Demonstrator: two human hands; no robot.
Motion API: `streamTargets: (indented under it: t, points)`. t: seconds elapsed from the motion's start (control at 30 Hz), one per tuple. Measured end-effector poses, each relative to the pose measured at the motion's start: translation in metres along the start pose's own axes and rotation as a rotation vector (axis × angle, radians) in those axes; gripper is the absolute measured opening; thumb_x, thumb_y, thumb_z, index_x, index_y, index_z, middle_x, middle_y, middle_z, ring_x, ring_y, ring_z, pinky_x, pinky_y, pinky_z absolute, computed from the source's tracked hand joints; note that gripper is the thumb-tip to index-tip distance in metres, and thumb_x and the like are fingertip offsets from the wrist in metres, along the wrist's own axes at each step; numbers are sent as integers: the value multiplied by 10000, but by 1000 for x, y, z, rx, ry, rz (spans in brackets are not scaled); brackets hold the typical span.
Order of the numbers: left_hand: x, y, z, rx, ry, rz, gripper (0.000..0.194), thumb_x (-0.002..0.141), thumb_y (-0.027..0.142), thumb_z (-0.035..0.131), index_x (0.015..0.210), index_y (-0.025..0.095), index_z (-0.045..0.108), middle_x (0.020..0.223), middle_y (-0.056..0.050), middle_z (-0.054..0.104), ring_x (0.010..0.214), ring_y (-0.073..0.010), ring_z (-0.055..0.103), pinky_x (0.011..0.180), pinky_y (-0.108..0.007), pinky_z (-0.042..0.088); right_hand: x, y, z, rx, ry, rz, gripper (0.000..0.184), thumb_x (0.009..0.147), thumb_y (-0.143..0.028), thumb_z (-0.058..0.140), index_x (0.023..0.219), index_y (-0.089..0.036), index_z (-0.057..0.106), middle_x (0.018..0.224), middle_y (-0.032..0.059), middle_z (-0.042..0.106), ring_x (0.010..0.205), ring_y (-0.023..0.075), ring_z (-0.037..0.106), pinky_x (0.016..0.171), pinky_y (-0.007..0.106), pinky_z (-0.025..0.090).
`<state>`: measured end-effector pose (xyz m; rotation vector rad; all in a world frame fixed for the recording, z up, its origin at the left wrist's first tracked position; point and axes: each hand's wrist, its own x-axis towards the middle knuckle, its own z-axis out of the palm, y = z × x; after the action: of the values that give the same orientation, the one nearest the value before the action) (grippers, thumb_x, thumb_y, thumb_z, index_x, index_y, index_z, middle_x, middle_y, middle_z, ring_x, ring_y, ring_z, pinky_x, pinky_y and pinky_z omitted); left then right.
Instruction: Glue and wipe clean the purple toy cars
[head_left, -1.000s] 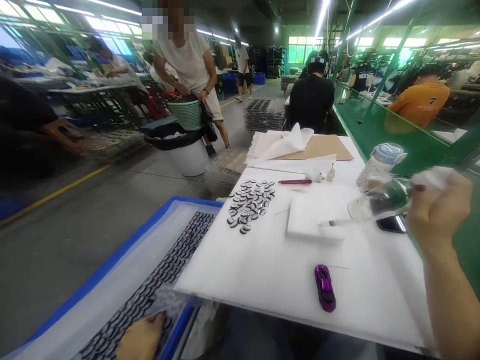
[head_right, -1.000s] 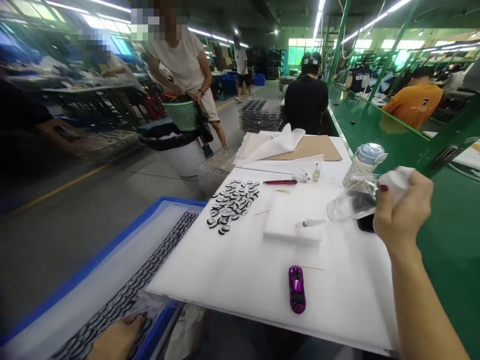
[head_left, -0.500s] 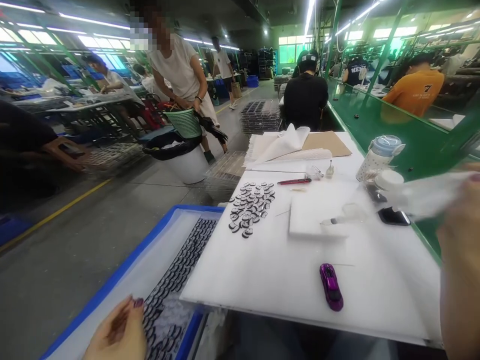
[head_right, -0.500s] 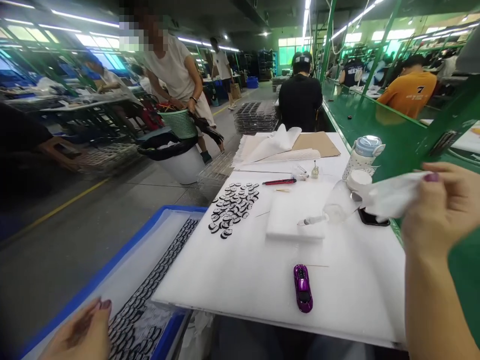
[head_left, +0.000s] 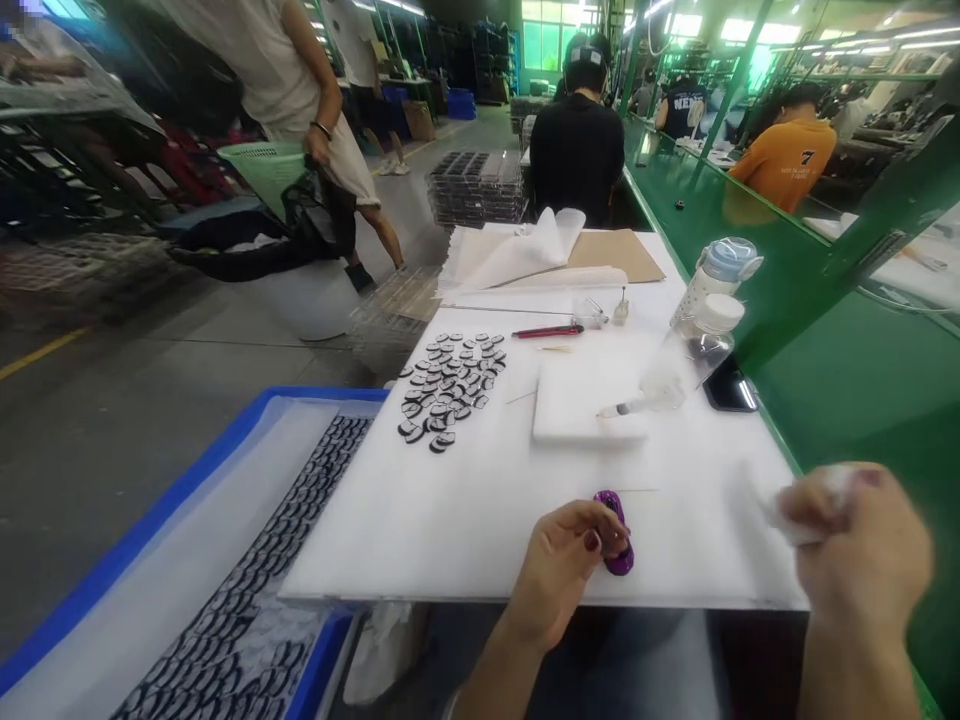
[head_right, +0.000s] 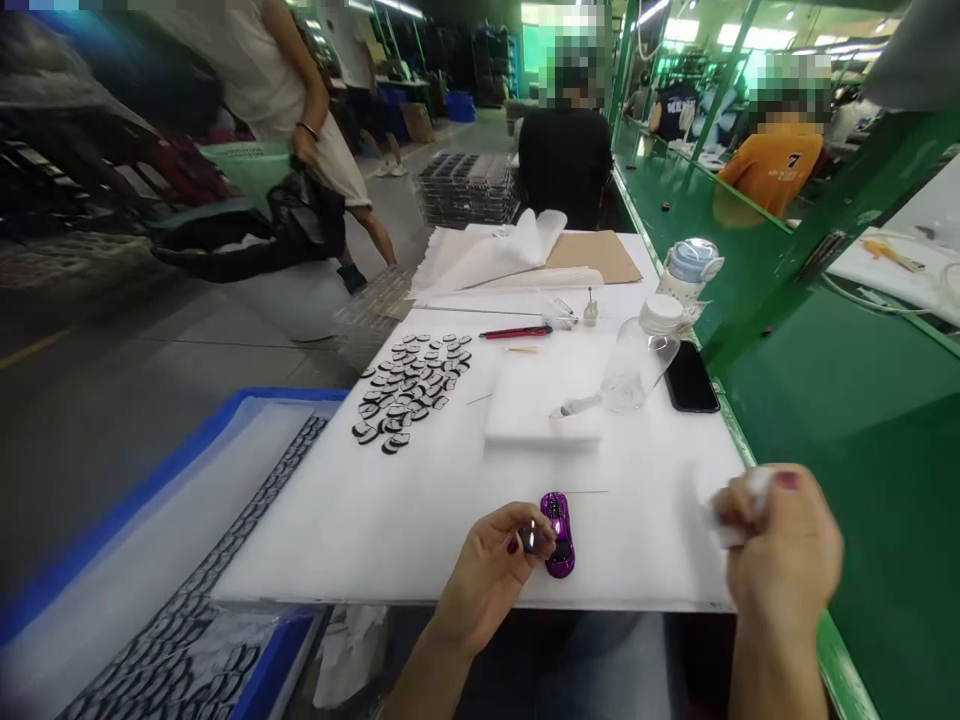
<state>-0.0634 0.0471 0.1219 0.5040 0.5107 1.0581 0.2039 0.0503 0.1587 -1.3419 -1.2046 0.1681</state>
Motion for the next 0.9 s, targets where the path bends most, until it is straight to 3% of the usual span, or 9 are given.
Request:
streamTargets:
  t: [0.03, 0.1, 0.17, 0.2, 0.33, 0.47, 0.63, 0.77, 0.9]
  points:
    - [2, 0, 2, -29, -5, -9, 277, 727, 382, 850, 865, 156, 766, 846, -55, 687, 786, -104, 632, 765, -203, 520, -14, -13, 11, 82, -80, 153, 294, 941, -436, 534, 759, -217, 460, 549, -27, 377, 435, 107, 402, 392, 237, 354]
    - [4, 2, 2, -73, 9, 1, 292, 693, 380, 873, 844, 153, 768, 831, -43, 687, 777, -101, 640, 769, -200, 525, -38, -36, 29, 123, -318, 288, 235, 908, -381, 621, 788, -197, 536, 595, -11, 494, 479, 96, 442, 410, 210, 361]
    - [4, 3, -2, -95, 17, -4, 302, 668, 372, 889, 840, 155, 769, 813, -38, 693, 765, -104, 649, 771, -210, 537, -53, -50, 42, 77, -480, 221, 180, 902, -329, 645, 802, -189, 592, 600, -13, 544, 489, 85, 458, 421, 190, 367]
    - [3, 3, -4, -97, 20, -17, 309, 659, 372, 894, 841, 155, 769, 806, -39, 699, 763, -111, 654, 773, -221, 546, -57, -55, 48, 56, -496, 146, 153, 899, -303, 651, 807, -187, 612, 584, -19, 550, 477, 81, 460, 416, 185, 364]
    - [0, 2, -8, -84, 38, -53, 342, 623, 394, 910, 830, 158, 772, 800, -53, 728, 760, -134, 675, 774, -253, 573, -61, -64, 72, 91, -427, -99, 32, 888, -174, 646, 878, -198, 666, 593, -32, 596, 469, 83, 509, 431, 188, 400]
    - [-1, 3, -6, -93, 63, -48, 341, 594, 386, 925, 819, 177, 777, 745, -27, 721, 695, -106, 661, 707, -214, 559, -65, -73, 94, 177, -458, -317, 189, 897, -84, 567, 976, -199, 695, 737, 19, 632, 606, 111, 590, 520, 219, 485]
    - [-1, 2, -4, -61, 142, -37, 361, 532, 359, 954, 776, 166, 772, 733, -18, 714, 677, -92, 642, 693, -195, 549, -69, -77, 91, -73, -428, -532, 156, 864, -125, 598, 968, -188, 697, 818, 41, 551, 584, 87, 492, 477, 226, 432]
    - [-1, 1, -2, -43, 149, -21, 397, 505, 419, 953, 748, 160, 776, 697, -30, 710, 652, -108, 645, 662, -210, 554, -61, -76, 77, -158, -437, -629, 125, 839, -108, 622, 935, -182, 654, 768, 24, 525, 575, 92, 471, 451, 238, 385]
    - [-2, 2, -1, -52, 125, -13, 335, 543, 389, 945, 738, 175, 777, 666, -14, 704, 653, -101, 646, 690, -210, 552, -61, -78, 84, -123, -414, -583, 165, 842, -99, 635, 980, -179, 678, 840, 45, 553, 635, 99, 523, 507, 232, 452]
